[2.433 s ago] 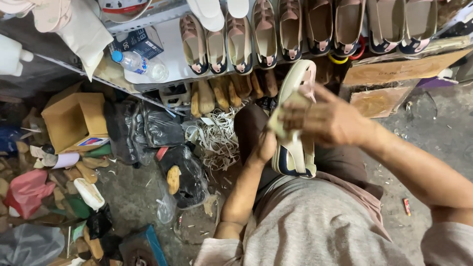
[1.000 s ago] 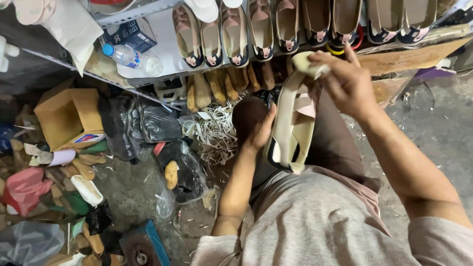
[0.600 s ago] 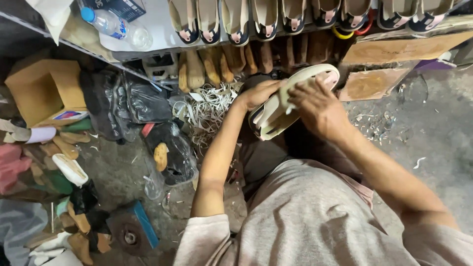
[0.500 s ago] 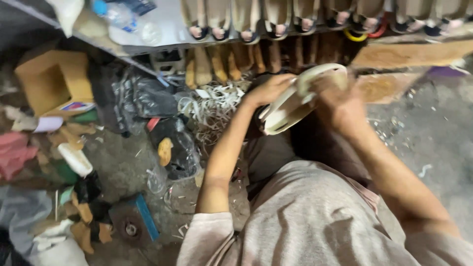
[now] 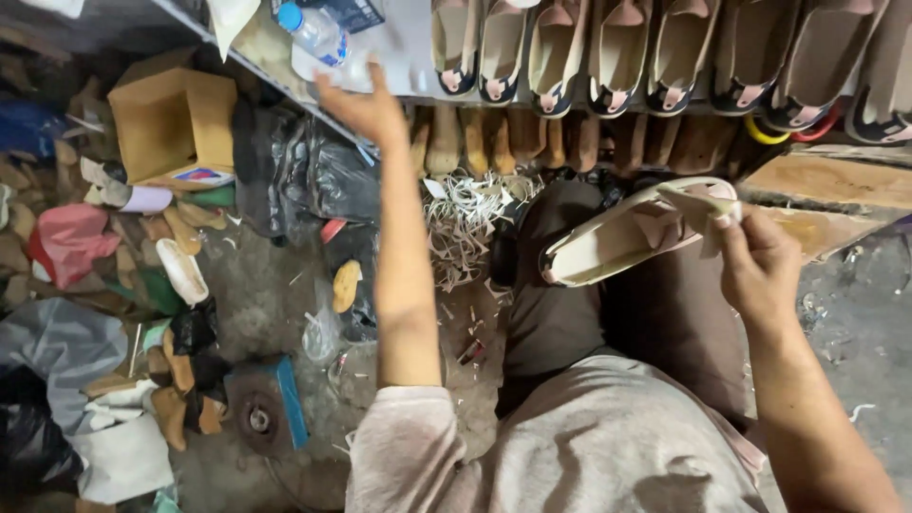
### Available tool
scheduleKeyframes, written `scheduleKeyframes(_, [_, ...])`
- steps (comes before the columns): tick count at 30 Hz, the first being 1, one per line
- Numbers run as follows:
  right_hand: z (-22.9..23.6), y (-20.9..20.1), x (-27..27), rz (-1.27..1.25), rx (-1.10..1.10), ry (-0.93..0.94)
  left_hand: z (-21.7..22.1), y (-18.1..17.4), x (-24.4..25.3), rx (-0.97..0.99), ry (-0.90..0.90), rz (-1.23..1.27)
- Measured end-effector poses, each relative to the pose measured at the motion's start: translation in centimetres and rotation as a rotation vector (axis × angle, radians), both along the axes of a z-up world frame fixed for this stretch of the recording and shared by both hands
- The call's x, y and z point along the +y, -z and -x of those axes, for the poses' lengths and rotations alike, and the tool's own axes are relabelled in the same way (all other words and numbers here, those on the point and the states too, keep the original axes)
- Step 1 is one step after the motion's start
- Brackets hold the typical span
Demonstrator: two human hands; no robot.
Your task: The person sits on the floor and wipes a single beige slip-on shoe with a cloth, focusing on the upper and sides. They briefly reach for a water bottle and return to wiping the shoe repeatedly.
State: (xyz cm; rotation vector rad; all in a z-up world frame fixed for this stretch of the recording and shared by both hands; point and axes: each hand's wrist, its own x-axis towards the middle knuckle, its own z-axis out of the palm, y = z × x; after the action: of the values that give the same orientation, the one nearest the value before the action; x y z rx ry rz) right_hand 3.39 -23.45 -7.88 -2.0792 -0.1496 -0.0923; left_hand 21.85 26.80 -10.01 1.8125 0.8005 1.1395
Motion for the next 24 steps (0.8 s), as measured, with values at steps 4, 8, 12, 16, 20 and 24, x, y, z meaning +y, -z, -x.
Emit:
scheduleKeyframes(4, [-1.1, -2.7, 1.5, -0.812, 0.358, 0.214, -3.2, 2.3, 8.3, 0.190, -0.020, 0.016])
scheduleKeyframes(8, [-2.1, -3.1, 2.4, -1.314, 0.555, 0.357, -5.9, 4.9, 12.3, 0.179, 0.013, 0.070])
scheduleKeyframes(12, [-2.2, -2.6, 3.2, -1.359, 0.470, 0.450, -7.5, 7.0, 14.7, 0.216, -0.066, -0.096])
scheduleKeyframes(16, [-2.3, -4.1, 3.3, -1.422, 0.619, 0.374, -6.9, 5.2, 13.9, 0.164, 0.003, 0.067])
scheduleKeyframes(20, [-2.6, -5.2, 3.9, -1.244, 0.684, 0.362, -4.4, 3.1, 11.7, -0.006, 0.051, 0.004])
scheduleKeyframes(24, [-1.9, -2.6, 4.4, -1.240, 0.504, 0.340, -0.3, 0.3, 7.8, -0.126, -0.039, -0.286])
